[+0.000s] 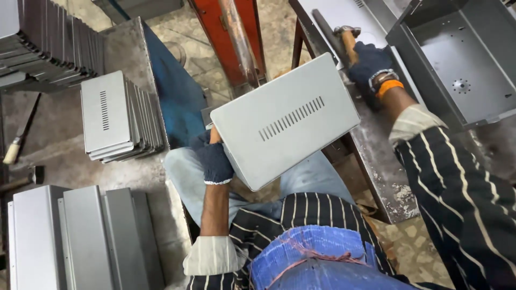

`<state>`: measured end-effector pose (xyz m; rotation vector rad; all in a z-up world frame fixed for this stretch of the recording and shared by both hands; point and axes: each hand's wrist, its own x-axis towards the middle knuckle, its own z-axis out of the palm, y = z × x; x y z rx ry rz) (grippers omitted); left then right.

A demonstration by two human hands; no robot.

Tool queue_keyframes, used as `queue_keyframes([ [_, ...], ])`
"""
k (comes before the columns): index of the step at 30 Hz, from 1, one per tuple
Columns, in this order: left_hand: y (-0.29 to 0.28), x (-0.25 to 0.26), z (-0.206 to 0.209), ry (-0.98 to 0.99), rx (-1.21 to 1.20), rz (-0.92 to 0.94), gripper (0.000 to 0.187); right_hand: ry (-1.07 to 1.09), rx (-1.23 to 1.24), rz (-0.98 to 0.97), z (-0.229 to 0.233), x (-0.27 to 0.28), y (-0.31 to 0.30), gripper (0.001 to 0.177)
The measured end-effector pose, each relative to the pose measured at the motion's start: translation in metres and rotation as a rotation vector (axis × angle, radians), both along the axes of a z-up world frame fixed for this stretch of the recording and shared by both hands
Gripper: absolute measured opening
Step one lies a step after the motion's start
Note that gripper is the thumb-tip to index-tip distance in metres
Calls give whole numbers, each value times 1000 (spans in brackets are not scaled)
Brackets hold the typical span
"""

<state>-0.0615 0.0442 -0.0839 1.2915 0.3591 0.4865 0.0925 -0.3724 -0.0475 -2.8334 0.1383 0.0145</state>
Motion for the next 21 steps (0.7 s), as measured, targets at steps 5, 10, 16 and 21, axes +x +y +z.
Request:
queue_keyframes([
  [5, -23, -13, 46, -46, 29, -158, 37, -421, 406, 212, 75, -65, 32, 32],
  [10, -98, -55, 126, 74, 476, -242, 49, -486, 531, 402, 157, -156, 67, 32],
  [16, -182, -100, 184, -111, 611, -368, 46, -428, 706, 170, 166, -200, -18, 40],
  [21, -209, -100, 208, -189, 337, -809, 47, -556, 338, -4, 225, -250, -78, 48],
])
